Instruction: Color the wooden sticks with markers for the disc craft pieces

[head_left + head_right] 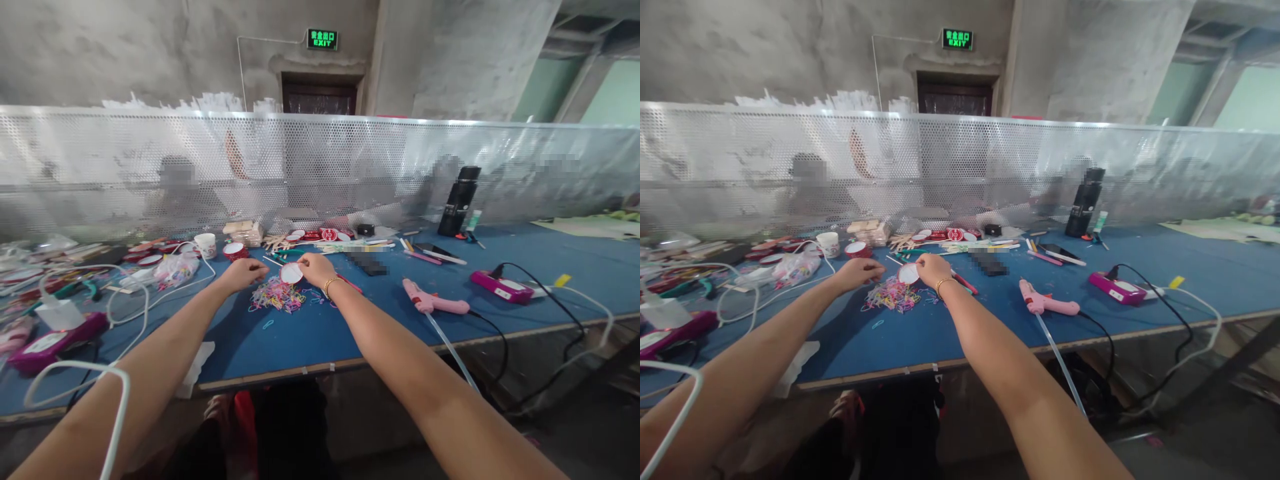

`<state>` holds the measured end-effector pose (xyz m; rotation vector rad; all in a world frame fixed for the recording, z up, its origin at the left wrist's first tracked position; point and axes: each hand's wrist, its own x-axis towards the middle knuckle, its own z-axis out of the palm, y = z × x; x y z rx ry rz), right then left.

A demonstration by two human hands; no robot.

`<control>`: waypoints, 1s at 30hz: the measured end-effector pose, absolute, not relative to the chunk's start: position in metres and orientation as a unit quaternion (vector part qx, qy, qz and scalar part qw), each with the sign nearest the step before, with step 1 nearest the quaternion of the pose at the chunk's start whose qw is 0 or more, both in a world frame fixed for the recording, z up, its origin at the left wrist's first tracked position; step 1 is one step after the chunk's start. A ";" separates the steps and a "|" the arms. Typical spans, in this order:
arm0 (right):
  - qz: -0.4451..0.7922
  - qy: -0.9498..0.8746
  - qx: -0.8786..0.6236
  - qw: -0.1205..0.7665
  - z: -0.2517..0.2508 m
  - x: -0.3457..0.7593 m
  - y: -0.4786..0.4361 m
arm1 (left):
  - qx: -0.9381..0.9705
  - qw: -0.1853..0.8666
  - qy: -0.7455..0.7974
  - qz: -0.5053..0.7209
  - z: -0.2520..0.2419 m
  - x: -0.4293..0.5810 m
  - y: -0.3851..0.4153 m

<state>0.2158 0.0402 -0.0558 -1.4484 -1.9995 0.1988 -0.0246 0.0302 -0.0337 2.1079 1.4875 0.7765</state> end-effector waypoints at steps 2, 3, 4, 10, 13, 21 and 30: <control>0.071 -0.756 -0.553 0.343 -0.057 0.216 0.041 | 0.767 0.215 0.534 0.284 -0.035 -0.022 0.029; 0.070 -0.752 -0.552 0.353 -0.057 0.216 0.042 | 0.772 0.208 0.529 0.285 -0.035 -0.021 0.029; 0.068 -0.748 -0.551 0.364 -0.057 0.216 0.042 | 0.780 0.196 0.522 0.285 -0.035 -0.019 0.028; 0.068 -0.742 -0.526 0.411 -0.056 0.216 0.045 | 0.829 0.141 0.489 0.232 -0.030 -0.003 0.018; 0.064 -0.725 -0.541 0.422 -0.054 0.219 0.046 | 0.837 0.157 0.499 0.162 -0.032 0.009 0.009; 0.075 -0.689 -0.573 0.438 -0.043 0.226 0.044 | 0.873 0.122 0.456 0.125 -0.037 0.038 -0.009; 0.073 -0.663 -0.590 0.456 -0.038 0.233 0.048 | 0.901 0.026 0.421 0.105 -0.030 0.065 -0.003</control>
